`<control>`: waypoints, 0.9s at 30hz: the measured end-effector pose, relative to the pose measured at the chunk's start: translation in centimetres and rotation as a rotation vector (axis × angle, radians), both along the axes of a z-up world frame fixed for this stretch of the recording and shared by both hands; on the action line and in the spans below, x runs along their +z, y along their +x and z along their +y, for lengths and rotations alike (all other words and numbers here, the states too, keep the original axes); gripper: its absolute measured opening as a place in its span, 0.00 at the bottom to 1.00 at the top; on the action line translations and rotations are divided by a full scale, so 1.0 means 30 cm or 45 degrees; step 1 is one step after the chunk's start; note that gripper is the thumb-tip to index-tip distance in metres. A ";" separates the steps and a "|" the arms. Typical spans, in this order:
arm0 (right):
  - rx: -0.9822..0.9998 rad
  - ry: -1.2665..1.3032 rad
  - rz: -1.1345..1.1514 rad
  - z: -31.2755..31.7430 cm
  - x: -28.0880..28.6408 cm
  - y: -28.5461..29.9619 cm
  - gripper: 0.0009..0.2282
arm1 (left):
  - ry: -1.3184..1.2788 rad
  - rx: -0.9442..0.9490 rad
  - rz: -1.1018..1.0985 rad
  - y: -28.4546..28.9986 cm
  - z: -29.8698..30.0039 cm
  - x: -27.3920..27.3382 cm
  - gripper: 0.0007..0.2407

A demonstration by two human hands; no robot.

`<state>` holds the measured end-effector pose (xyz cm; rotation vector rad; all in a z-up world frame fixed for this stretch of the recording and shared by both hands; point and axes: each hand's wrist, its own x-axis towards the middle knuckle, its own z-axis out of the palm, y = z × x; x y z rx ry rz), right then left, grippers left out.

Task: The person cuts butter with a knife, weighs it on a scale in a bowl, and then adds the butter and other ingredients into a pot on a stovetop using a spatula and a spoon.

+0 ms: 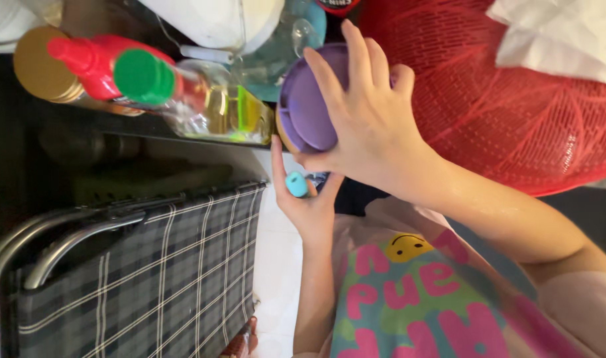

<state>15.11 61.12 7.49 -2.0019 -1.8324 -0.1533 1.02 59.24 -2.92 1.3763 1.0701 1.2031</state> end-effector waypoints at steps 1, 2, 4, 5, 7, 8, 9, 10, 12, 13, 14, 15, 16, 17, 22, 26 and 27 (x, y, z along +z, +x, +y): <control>-0.016 -0.095 -0.005 0.014 0.007 0.000 0.49 | -0.089 -0.063 -0.154 0.011 0.015 -0.004 0.40; -0.010 -0.105 -0.003 0.026 0.015 0.004 0.49 | -0.177 -0.125 -0.308 0.015 0.030 -0.009 0.42; 0.075 -0.194 0.056 0.043 0.035 0.022 0.47 | -0.162 -0.120 -0.167 0.007 0.047 -0.010 0.42; 0.083 -0.210 0.064 0.053 0.042 0.032 0.47 | -0.139 -0.116 -0.021 -0.001 0.052 -0.008 0.43; 0.245 -0.259 0.085 0.069 0.059 0.054 0.45 | -0.164 -0.109 0.068 -0.008 0.066 -0.004 0.44; 0.254 -0.270 0.092 0.081 0.068 0.073 0.45 | -0.173 -0.110 0.151 -0.010 0.070 0.002 0.46; 0.474 -0.304 0.084 0.100 0.077 0.099 0.45 | -0.179 -0.110 0.155 -0.013 0.078 0.011 0.46; 0.694 -0.337 0.076 0.117 0.085 0.120 0.44 | -0.234 -0.141 0.146 -0.016 0.082 0.021 0.47; 0.863 -0.407 -0.123 0.140 0.093 0.147 0.44 | -0.291 -0.180 0.144 -0.018 0.084 0.036 0.48; 1.028 -0.474 -0.337 0.145 0.097 0.157 0.43 | -0.325 -0.173 0.125 -0.015 0.083 0.040 0.48; 1.021 -0.477 -0.334 0.142 0.099 0.158 0.43 | -0.359 -0.166 0.105 -0.013 0.084 0.043 0.47; 0.875 -0.383 -0.198 0.132 0.100 0.153 0.47 | -0.362 -0.171 0.105 -0.010 0.083 0.042 0.47; 0.724 -0.290 -0.065 0.120 0.099 0.147 0.53 | -0.359 -0.165 0.105 -0.009 0.081 0.041 0.47; 0.725 -0.290 -0.066 0.113 0.094 0.129 0.53 | -0.352 -0.154 0.104 -0.007 0.081 0.039 0.47; 0.687 -0.753 -0.278 0.137 0.084 0.100 0.51 | -0.280 -0.129 0.226 -0.017 0.085 0.039 0.46; 1.014 -0.357 -0.641 0.133 0.101 0.130 0.45 | -0.193 -0.174 0.104 -0.013 0.079 0.032 0.44; 0.811 -0.276 -0.456 0.115 0.113 0.121 0.49 | -0.194 -0.177 0.101 -0.012 0.077 0.031 0.44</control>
